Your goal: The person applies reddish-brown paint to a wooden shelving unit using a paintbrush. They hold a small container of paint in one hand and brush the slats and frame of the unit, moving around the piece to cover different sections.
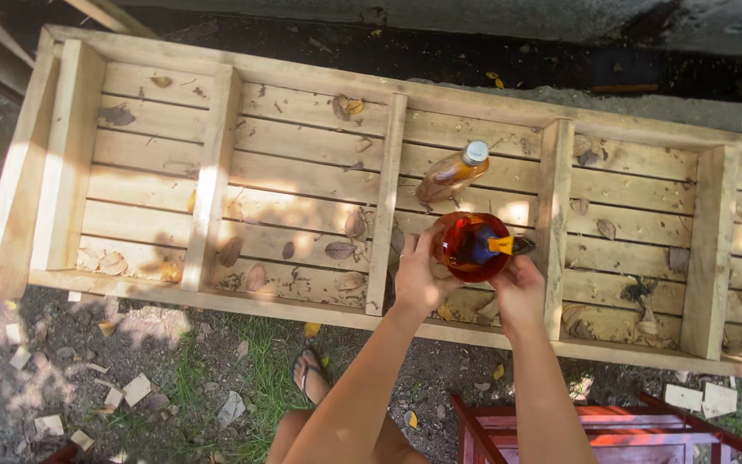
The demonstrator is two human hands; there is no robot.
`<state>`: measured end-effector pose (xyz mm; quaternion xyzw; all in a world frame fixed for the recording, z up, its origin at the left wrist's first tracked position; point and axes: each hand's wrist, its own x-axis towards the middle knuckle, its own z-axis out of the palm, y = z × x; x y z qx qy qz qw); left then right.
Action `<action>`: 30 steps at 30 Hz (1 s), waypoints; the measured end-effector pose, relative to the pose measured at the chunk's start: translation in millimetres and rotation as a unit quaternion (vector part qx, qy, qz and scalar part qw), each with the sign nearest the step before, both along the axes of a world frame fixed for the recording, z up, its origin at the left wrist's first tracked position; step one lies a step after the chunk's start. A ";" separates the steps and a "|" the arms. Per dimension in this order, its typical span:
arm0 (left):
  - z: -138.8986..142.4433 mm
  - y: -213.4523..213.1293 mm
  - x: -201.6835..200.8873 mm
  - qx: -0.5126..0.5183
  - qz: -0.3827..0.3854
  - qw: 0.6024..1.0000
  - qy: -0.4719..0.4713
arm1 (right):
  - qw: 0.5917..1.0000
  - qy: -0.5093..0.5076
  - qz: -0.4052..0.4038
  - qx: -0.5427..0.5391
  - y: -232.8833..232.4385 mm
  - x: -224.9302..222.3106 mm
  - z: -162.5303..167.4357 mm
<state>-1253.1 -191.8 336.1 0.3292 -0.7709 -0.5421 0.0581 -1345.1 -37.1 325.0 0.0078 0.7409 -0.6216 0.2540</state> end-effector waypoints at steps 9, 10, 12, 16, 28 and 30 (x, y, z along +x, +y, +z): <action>103.5 -103.3 126.6 -0.020 0.085 0.965 0.246 | 0.989 0.003 0.146 0.019 -98.1 62.3 86.1; 119.1 -120.0 150.9 -0.095 0.088 0.965 0.230 | 0.984 -0.006 0.176 0.002 -117.1 70.6 99.7; 149.5 -138.7 202.5 -0.165 0.123 0.958 0.201 | 0.968 -0.012 0.248 -0.028 -159.5 98.3 121.8; 200.8 -187.7 293.1 -0.183 0.249 0.934 0.180 | 0.919 0.031 0.389 -0.052 -274.7 162.5 158.5; 283.1 -235.1 539.0 -0.264 0.563 0.780 0.070 | 0.673 0.185 0.703 -0.133 -464.7 429.0 334.4; 286.4 -232.7 566.7 -0.262 0.609 0.748 0.041 | 0.596 0.250 0.745 -0.167 -480.9 468.9 349.4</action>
